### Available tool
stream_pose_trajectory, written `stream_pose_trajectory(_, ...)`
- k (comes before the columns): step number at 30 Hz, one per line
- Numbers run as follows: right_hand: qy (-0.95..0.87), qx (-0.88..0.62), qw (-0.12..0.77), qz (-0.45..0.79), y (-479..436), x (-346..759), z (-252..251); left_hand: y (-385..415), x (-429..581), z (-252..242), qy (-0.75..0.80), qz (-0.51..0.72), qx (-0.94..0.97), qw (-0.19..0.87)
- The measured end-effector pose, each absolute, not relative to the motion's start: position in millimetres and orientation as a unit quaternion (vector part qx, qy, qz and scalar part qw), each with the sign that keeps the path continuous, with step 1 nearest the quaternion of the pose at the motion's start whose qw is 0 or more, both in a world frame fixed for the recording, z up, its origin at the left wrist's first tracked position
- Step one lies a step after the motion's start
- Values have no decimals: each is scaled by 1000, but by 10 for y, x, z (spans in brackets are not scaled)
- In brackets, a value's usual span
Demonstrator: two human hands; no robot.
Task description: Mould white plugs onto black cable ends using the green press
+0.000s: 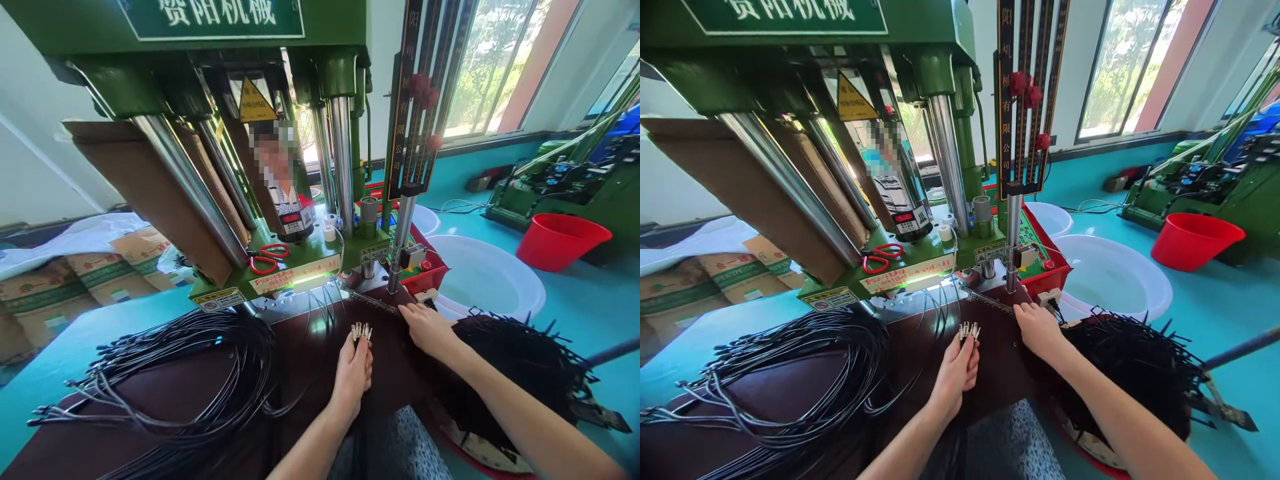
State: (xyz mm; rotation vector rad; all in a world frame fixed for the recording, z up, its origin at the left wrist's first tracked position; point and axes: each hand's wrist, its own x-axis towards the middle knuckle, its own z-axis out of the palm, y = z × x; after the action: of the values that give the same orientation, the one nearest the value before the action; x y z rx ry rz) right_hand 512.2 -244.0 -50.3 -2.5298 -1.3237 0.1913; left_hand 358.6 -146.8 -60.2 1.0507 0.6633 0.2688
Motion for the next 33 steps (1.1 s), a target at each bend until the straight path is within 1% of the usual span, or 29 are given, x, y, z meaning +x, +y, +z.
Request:
stream_pose_trajectory(4,-436,-883,140,99,-2460,4994,-560,-1491,3539,-605,304,103,505,801)
stream_pose_trajectory(9,-410,-857,205,236,-2556,4812,-568,-1477,3466,-603,288,64,484,824)
stream_pose_trajectory(10,-390,-844,246,273,-2591,4767,-578,-1483,3461,-611,280,62,475,832)
stream_pose_trajectory(11,-362,-822,311,311,-2624,4716,-592,-1495,3463,-619,276,57,471,836)
stream_pose_trajectory(14,-247,-681,566,394,-2679,4546,-637,-1559,3496,-644,291,53,507,809)
stream_pose_trajectory(15,-214,-633,628,399,-2680,4494,-651,-1583,3512,-648,290,68,542,786)
stream_pose_trajectory(17,-182,-588,685,390,-2663,4417,-677,-1623,3541,-648,261,121,626,725)
stream_pose_trajectory(20,-168,-580,702,377,-2632,4376,-707,-1652,3558,-630,218,168,700,660)
stream_pose_trajectory(25,-172,-595,689,377,-2643,4405,-737,-1635,3547,-626,208,160,695,669)
stream_pose_trajectory(30,-190,-609,667,384,-2659,4402,-725,-1605,3549,-644,194,151,716,654)
stream_pose_trajectory(33,-206,-634,653,360,-2633,4366,-699,-1611,3543,-639,201,153,726,639)
